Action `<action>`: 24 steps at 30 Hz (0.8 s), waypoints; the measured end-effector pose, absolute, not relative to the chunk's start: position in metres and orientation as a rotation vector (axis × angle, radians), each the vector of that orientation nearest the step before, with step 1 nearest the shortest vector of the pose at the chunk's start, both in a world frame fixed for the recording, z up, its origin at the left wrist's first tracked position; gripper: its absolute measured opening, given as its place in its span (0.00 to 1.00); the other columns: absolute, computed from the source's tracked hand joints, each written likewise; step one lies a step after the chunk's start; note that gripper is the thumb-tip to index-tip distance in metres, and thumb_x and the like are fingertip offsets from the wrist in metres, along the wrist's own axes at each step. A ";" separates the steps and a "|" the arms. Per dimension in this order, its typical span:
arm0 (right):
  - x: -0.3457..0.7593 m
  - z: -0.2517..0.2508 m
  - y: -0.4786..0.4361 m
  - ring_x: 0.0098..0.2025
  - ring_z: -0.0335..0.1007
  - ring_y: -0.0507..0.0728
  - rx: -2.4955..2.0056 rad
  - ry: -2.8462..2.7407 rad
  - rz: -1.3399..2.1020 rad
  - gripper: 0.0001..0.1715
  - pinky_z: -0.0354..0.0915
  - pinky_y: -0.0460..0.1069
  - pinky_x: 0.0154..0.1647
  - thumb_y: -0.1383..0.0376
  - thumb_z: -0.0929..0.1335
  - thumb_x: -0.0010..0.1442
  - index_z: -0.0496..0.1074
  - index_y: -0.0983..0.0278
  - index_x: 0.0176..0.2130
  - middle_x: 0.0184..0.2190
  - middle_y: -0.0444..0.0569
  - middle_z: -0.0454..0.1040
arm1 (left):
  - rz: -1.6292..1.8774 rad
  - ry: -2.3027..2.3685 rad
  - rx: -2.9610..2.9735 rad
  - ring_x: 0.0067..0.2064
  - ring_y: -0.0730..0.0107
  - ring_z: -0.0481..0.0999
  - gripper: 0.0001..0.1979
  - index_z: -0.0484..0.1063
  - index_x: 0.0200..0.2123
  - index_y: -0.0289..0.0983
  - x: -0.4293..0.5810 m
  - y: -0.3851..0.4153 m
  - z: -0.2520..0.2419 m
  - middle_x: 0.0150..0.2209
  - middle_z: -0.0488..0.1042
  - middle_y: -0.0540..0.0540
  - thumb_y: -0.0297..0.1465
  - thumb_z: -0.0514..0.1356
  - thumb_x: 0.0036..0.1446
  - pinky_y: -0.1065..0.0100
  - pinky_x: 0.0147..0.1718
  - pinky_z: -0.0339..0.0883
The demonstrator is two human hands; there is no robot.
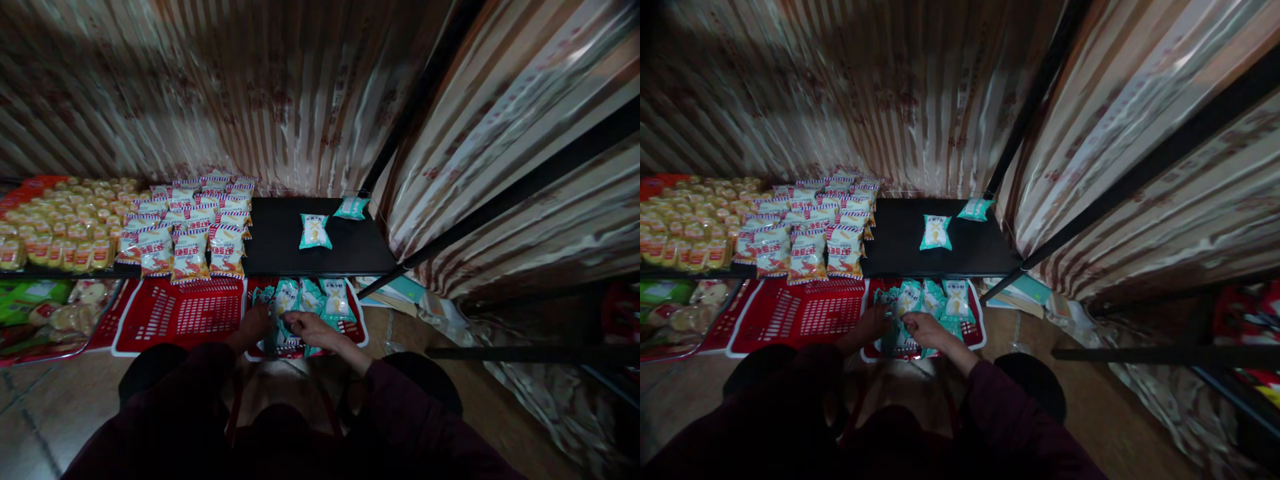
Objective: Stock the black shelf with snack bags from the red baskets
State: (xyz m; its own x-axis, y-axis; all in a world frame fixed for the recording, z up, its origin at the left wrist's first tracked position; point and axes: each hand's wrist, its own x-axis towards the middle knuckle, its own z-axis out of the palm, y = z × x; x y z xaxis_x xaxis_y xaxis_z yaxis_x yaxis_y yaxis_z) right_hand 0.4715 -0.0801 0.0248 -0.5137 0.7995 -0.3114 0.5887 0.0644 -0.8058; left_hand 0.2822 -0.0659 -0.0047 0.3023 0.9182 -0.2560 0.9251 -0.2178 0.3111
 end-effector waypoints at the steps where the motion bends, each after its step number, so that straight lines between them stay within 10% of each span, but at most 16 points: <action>1: 0.471 0.025 -0.078 0.34 0.67 0.53 -1.430 -2.143 1.435 0.15 0.61 0.45 0.37 0.71 0.60 0.55 0.74 0.65 0.38 0.31 0.45 0.74 | 0.009 1.665 2.183 0.50 0.62 0.71 0.14 0.71 0.46 0.32 0.281 -0.062 -0.002 0.49 0.71 0.37 0.27 0.51 0.58 0.63 0.50 0.64; 13: 0.456 -0.004 -0.049 0.33 0.66 0.52 -1.378 -2.034 1.449 0.13 0.61 0.45 0.36 0.69 0.59 0.57 0.71 0.66 0.34 0.29 0.45 0.71 | 0.164 1.847 2.076 0.53 0.58 0.70 0.28 0.52 0.61 0.26 0.272 -0.030 -0.022 0.52 0.68 0.32 0.24 0.49 0.58 0.61 0.51 0.62; 18: 0.448 -0.019 -0.037 0.31 0.65 0.53 -1.397 -2.024 1.381 0.13 0.60 0.46 0.34 0.66 0.58 0.57 0.69 0.65 0.30 0.26 0.46 0.69 | -0.062 1.826 2.097 0.50 0.53 0.72 0.18 0.68 0.50 0.26 0.284 -0.027 -0.025 0.46 0.73 0.31 0.27 0.50 0.58 0.59 0.49 0.63; 24: 0.449 -0.027 -0.026 0.38 0.71 0.57 -1.444 -1.948 1.460 0.18 0.64 0.50 0.40 0.63 0.59 0.58 0.74 0.65 0.41 0.35 0.51 0.76 | -0.191 1.735 2.137 0.45 0.54 0.75 0.25 0.61 0.57 0.22 0.285 -0.027 -0.030 0.42 0.75 0.28 0.18 0.48 0.55 0.60 0.42 0.67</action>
State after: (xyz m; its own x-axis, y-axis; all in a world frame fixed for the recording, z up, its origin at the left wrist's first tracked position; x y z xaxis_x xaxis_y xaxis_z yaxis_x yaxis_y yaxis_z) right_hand 0.4493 -0.0261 -0.0268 -0.4440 0.8431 -0.3034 0.5277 -0.0276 -0.8490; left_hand 0.2850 -0.0267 -0.0303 0.2284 0.9131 -0.3379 0.9647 -0.1656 0.2046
